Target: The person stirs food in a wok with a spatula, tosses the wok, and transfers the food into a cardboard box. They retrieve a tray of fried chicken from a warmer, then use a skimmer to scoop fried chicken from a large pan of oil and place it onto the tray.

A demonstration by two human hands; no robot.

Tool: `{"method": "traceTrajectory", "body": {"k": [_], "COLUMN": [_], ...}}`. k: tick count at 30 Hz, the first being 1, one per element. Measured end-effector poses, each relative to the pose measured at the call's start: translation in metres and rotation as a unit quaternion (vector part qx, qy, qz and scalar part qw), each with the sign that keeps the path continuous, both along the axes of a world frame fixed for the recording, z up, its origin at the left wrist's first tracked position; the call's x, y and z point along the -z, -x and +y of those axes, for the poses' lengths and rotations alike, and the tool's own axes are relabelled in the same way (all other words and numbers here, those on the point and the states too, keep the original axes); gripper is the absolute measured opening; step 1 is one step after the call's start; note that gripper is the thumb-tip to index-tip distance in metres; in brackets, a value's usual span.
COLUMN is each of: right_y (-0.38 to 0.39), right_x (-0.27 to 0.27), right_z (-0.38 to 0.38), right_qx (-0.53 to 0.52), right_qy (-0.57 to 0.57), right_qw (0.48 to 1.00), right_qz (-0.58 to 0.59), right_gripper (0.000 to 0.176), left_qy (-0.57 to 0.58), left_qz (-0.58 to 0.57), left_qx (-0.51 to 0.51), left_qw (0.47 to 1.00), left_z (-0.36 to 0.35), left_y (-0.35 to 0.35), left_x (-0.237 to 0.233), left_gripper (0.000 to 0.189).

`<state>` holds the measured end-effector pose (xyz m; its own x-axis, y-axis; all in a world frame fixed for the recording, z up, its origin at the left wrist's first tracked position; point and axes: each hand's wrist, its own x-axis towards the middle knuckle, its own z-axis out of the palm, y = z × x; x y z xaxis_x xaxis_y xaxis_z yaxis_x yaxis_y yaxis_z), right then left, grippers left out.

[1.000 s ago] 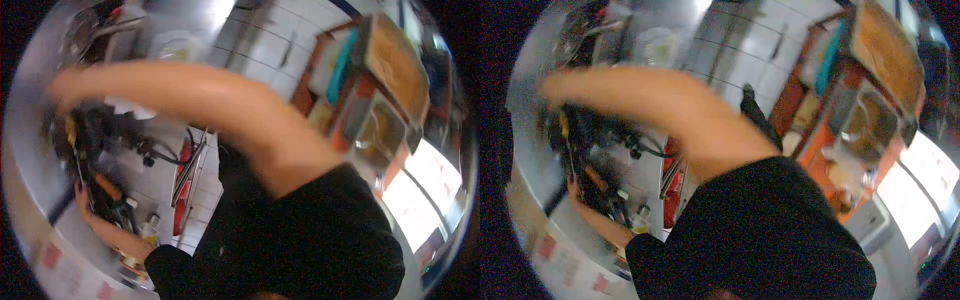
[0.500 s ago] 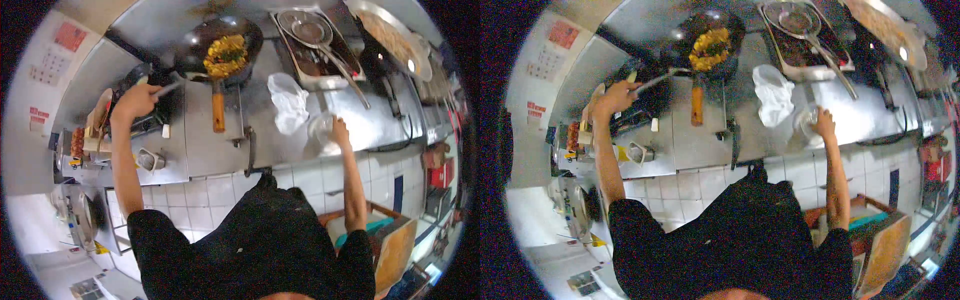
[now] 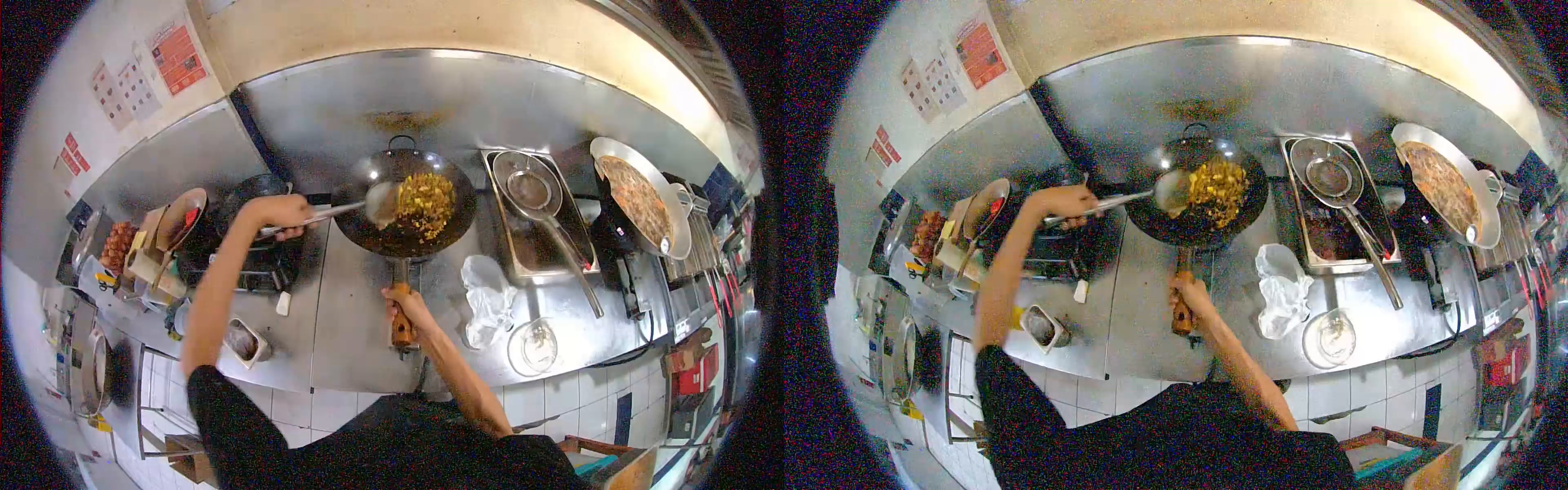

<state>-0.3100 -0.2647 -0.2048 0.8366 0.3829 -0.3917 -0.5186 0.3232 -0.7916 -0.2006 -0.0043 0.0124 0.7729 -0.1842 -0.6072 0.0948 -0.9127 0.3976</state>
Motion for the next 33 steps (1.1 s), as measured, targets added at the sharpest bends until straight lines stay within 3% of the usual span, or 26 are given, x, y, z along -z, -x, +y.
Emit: {"method": "traceTrajectory", "body": {"k": [3,5,7,8,9,11,12,14,17,19,21,22,23,24,25,26,27,28,30,31,33], "right_y": [0.009,0.008,0.015,0.012,0.017,0.012,0.013,0.007,-0.018,-0.036,-0.066,-0.070,-0.081,-0.100,-0.112,-0.111,-0.113,-0.119,-0.119,-0.114,-0.087], "right_x": [-0.013,-0.002,-0.009,0.007,0.010,0.008,0.004,-0.006,-0.005,-0.052,-0.016,-0.055,-0.066,-0.044,-0.035,-0.065,-0.089,-0.079,-0.065,-0.067,-0.078], "right_z": [0.002,-0.002,-0.012,-0.012,-0.013,-0.014,-0.022,-0.052,-0.127,-0.155,-0.191,-0.193,-0.201,-0.219,-0.231,-0.230,-0.224,-0.232,-0.241,-0.237,-0.221], "right_qx": [0.049,0.012,-0.001,0.012,0.012,0.018,0.021,-0.015,-0.101,-0.176,-0.219,-0.244,-0.276,-0.309,-0.289,-0.285,-0.309,-0.313,-0.307,-0.299,-0.283], "right_qy": [0.031,0.060,-0.018,-0.049,-0.047,-0.028,-0.024,0.107,0.156,0.339,0.375,0.375,0.450,0.419,0.464,0.411,0.474,0.454,0.413,0.393,0.367], "right_qw": [0.997,0.997,0.997,0.995,0.995,0.997,0.997,0.993,0.983,0.924,0.901,0.894,0.849,0.854,0.838,0.865,0.818,0.831,0.856,0.869,0.886], "right_qz": [0.045,0.043,0.081,0.085,0.089,0.069,0.066,0.041,0.002,0.018,-0.001,-0.012,-0.015,-0.026,-0.003,0.040,0.100,0.076,0.043,0.035,0.014], "right_gripper": [0.018,0.018,0.016,0.015,0.015,0.016,0.016,0.017,0.027,0.029,0.030,0.031,0.032,0.033,0.033,0.035,0.036,0.036,0.036,0.037,0.037], "left_qy": [-0.060,-0.034,-0.018,-0.056,-0.054,0.074,0.077,0.083,0.009,-0.026,0.027,0.010,-0.007,0.002,0.012,-0.027,-0.067,-0.067,-0.082,-0.086,-0.181], "left_qz": [0.049,0.058,0.129,0.098,0.102,0.126,0.123,0.103,0.123,0.099,0.156,0.135,0.113,0.102,0.093,0.055,0.016,0.024,-0.106,-0.100,-0.347], "left_qx": [0.028,0.033,-0.015,0.079,0.078,0.085,0.089,0.072,0.030,0.034,-0.040,-0.009,0.021,0.044,0.067,0.121,0.175,0.174,0.298,0.297,0.331], "left_qw": [0.997,0.997,0.991,0.990,0.990,0.986,0.985,0.989,0.992,0.994,0.987,0.991,0.993,0.994,0.993,0.991,0.982,0.982,0.945,0.946,0.859], "left_z": [0.029,0.064,0.074,0.070,0.054,0.015,0.012,-0.007,0.018,0.037,0.045,0.032,0.009,-0.020,-0.047,-0.065,-0.079,-0.090,-0.103,-0.106,-0.104], "left_y": [-0.013,-0.040,-0.069,-0.091,-0.102,-0.126,-0.132,-0.145,-0.157,-0.184,-0.218,-0.233,-0.243,-0.241,-0.234,-0.232,-0.227,-0.213,-0.175,-0.141,-0.051], "left_x": [-0.017,-0.013,-0.005,0.012,0.033,0.054,0.056,0.048,0.000,-0.002,0.009,0.020,0.028,0.024,0.014,0.004,-0.004,-0.006,-0.015,-0.025,-0.044], "left_gripper": [0.031,0.033,0.034,0.032,0.032,0.031,0.031,0.029,0.029,0.026,0.025,0.024,0.025,0.025,0.025,0.023,0.025,0.025,0.025,0.025,0.030]}}
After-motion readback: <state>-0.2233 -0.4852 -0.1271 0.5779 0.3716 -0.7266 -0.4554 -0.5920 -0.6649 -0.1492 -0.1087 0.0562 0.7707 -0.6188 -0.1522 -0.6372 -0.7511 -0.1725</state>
